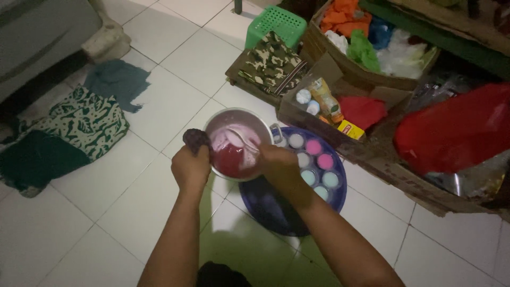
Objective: Filling small plastic molds with pink pudding mixture using a spoon
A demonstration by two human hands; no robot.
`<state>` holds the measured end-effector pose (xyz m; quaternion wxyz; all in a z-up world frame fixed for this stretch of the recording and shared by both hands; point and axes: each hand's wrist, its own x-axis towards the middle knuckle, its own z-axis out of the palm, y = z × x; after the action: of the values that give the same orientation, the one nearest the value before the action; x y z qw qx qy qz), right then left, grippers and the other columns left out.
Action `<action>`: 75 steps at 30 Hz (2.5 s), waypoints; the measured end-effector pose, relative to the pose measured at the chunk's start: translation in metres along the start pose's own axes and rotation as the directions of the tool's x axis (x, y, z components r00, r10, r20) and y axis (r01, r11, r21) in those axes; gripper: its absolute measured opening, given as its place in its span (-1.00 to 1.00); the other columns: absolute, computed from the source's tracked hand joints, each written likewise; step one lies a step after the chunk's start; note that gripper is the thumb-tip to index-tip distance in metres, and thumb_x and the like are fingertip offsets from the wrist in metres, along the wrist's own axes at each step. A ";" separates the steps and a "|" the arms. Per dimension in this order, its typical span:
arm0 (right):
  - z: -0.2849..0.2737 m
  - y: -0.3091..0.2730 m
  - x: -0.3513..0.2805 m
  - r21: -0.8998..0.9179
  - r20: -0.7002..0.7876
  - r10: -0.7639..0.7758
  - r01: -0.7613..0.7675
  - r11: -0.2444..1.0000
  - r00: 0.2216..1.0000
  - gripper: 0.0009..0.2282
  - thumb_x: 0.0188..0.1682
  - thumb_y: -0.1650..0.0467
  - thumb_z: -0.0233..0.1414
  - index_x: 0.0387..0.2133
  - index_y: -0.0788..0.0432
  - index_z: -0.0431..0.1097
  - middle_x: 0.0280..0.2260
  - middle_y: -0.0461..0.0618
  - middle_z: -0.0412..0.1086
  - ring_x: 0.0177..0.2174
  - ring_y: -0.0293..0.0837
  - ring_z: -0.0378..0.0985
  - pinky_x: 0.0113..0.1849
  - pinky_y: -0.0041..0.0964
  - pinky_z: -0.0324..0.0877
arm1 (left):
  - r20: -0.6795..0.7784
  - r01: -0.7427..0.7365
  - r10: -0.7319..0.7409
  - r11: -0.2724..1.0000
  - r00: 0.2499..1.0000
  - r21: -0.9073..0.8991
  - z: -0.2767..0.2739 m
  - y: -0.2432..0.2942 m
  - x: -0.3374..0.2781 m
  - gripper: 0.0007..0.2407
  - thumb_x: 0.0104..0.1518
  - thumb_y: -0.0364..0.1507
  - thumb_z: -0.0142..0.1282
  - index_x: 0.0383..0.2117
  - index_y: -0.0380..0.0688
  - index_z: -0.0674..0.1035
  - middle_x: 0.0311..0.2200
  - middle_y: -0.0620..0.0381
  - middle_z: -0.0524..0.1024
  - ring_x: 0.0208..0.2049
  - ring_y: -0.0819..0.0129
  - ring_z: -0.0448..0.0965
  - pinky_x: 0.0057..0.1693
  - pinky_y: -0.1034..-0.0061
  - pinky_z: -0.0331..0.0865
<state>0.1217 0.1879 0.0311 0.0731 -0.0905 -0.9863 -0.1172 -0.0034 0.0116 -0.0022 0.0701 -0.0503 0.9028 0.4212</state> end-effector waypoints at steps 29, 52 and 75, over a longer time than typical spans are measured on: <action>0.122 0.020 -0.041 0.707 0.644 0.307 -0.698 0.112 0.701 -0.65 -0.17 0.19 0.15 -0.21 0.14 0.60 -0.22 0.17 0.58 -0.11 0.19 0.59 -0.10 -0.03 0.43 | -0.032 -0.061 0.064 0.995 0.997 0.075 -0.002 0.015 -0.008 -0.71 0.06 -0.30 0.08 -0.41 -0.37 0.65 -0.46 -0.30 0.62 -0.19 -0.38 0.62 -0.05 -0.10 0.44; 0.186 0.105 -0.079 0.731 0.591 0.520 -0.682 -0.022 0.617 -0.88 -0.18 0.29 0.15 -0.46 0.00 0.61 -0.64 -0.08 0.44 -0.55 -0.17 0.46 -0.47 -0.33 0.27 | -0.113 -0.042 0.051 0.996 0.992 0.075 0.001 -0.001 -0.001 -0.68 0.08 -0.31 0.06 -0.40 -0.45 0.64 -0.41 -0.40 0.61 -0.18 -0.42 0.61 -0.07 -0.12 0.42; 0.272 0.074 -0.136 0.692 0.561 0.607 -0.721 0.030 0.564 -0.83 -0.14 0.27 0.24 -0.37 0.08 0.60 -0.57 0.06 0.45 -0.48 -0.06 0.45 -0.38 -0.19 0.30 | -0.152 -0.056 0.061 0.998 0.986 0.036 0.003 -0.008 -0.001 -0.68 0.04 -0.30 0.08 -0.48 -0.44 0.63 -0.50 -0.40 0.55 -0.22 -0.47 0.59 -0.12 -0.13 0.41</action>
<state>0.2350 0.3028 -0.2366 0.0993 -0.4907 -0.7287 0.4673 -0.0009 0.0091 -0.0100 -0.0112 -0.0548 0.9132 0.4036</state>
